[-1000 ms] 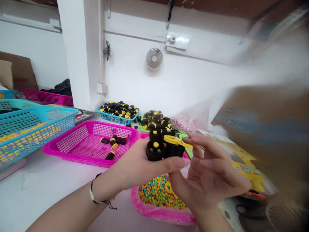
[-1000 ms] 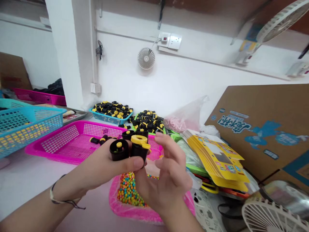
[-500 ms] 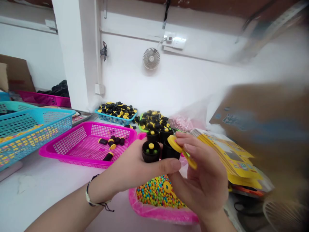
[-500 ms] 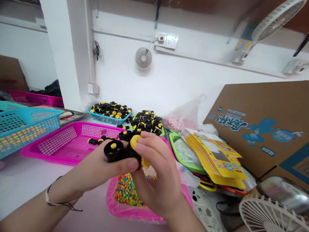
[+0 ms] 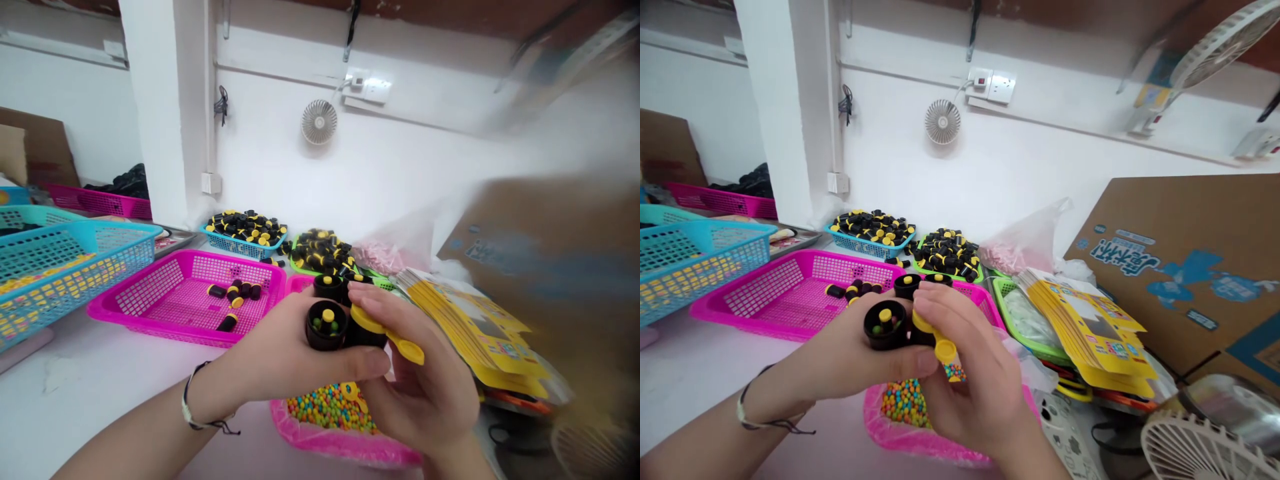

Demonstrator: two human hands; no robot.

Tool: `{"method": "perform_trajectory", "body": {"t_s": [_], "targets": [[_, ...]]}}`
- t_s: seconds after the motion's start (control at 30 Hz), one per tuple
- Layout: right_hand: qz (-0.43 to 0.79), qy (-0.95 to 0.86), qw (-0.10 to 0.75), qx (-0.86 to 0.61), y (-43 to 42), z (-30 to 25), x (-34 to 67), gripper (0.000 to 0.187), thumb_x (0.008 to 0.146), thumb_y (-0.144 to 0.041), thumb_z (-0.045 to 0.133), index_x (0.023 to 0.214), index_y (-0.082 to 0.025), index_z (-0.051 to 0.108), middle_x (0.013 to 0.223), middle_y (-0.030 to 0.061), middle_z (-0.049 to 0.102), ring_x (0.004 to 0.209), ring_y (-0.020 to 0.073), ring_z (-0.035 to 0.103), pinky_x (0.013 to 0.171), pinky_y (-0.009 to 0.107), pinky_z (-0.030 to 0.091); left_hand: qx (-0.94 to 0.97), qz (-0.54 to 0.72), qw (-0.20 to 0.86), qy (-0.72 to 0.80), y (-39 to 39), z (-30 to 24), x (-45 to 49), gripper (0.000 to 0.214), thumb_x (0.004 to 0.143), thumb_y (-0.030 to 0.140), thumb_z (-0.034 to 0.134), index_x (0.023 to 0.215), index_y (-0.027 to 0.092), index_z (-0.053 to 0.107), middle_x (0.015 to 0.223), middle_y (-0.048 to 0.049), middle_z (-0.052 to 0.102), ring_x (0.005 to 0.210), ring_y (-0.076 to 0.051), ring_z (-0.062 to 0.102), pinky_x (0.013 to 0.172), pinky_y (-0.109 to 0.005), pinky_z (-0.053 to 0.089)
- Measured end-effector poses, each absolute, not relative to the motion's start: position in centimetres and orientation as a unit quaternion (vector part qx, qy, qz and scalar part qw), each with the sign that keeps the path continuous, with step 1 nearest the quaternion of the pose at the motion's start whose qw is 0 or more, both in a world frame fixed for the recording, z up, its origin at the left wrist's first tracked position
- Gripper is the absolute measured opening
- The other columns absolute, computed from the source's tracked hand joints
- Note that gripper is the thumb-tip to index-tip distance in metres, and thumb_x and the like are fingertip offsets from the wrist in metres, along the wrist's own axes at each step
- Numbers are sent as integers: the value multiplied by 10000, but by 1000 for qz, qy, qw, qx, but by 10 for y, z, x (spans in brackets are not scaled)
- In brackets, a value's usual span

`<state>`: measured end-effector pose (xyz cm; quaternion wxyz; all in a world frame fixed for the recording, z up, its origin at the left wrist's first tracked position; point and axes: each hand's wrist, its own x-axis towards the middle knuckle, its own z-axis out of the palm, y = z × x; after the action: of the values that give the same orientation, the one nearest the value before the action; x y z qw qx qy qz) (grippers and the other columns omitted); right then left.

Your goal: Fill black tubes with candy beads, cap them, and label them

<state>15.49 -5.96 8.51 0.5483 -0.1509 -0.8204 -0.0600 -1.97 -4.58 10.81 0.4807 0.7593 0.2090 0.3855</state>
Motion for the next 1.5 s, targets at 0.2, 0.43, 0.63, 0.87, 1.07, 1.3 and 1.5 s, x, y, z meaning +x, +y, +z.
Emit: {"method": "perform_trajectory", "body": {"t_s": [0.2,0.43,0.63,0.87,1.07,1.3,1.5], "targets": [[-115,-786,586,-159,-59,79,148,716,652,100,582,1340,-91,537,1329,129,587,1205,293,584,1005,436,521,766,390,474,192,-47,109,-20,138,841,343,714,882,213,696,713,63,592,613,-69,471,527,-170,347],[-141,-768,596,-187,-60,76,146,705,657,85,585,1336,-100,546,1270,132,626,1158,279,612,966,418,535,757,378,496,195,-45,109,-21,173,847,346,706,836,181,659,686,61,544,608,-68,435,535,-165,351],[-163,-763,594,-198,-63,76,146,700,650,67,583,1326,-112,550,1210,132,642,1105,261,632,935,403,557,753,365,514,186,-47,108,-21,189,839,341,709,847,165,641,710,44,523,644,-87,453,561,-181,374],[-89,-749,618,-222,-54,72,143,819,747,31,596,1462,-292,361,1349,103,569,1230,271,582,920,461,597,741,401,489,227,-45,107,-19,224,847,393,705,903,176,688,796,8,633,727,-130,554,635,-223,443],[-374,-646,641,-178,-46,77,142,728,676,18,706,1342,-241,562,1276,76,570,1054,257,636,928,441,589,720,435,495,218,-45,105,-19,203,884,385,672,1001,227,719,929,12,699,882,-155,612,762,-242,491],[-379,-698,553,-253,-55,83,145,597,785,-108,601,1377,-138,531,1174,130,607,1180,322,552,1029,479,504,759,424,424,254,-50,113,-18,152,843,332,697,877,184,706,814,11,689,734,-144,604,632,-229,456],[-300,-744,542,-251,-52,81,147,499,729,-66,546,1221,-140,585,1135,139,615,1156,328,573,1000,542,499,787,432,330,291,-53,110,-16,166,834,308,676,721,193,641,708,43,626,691,-130,553,652,-233,447]]}}
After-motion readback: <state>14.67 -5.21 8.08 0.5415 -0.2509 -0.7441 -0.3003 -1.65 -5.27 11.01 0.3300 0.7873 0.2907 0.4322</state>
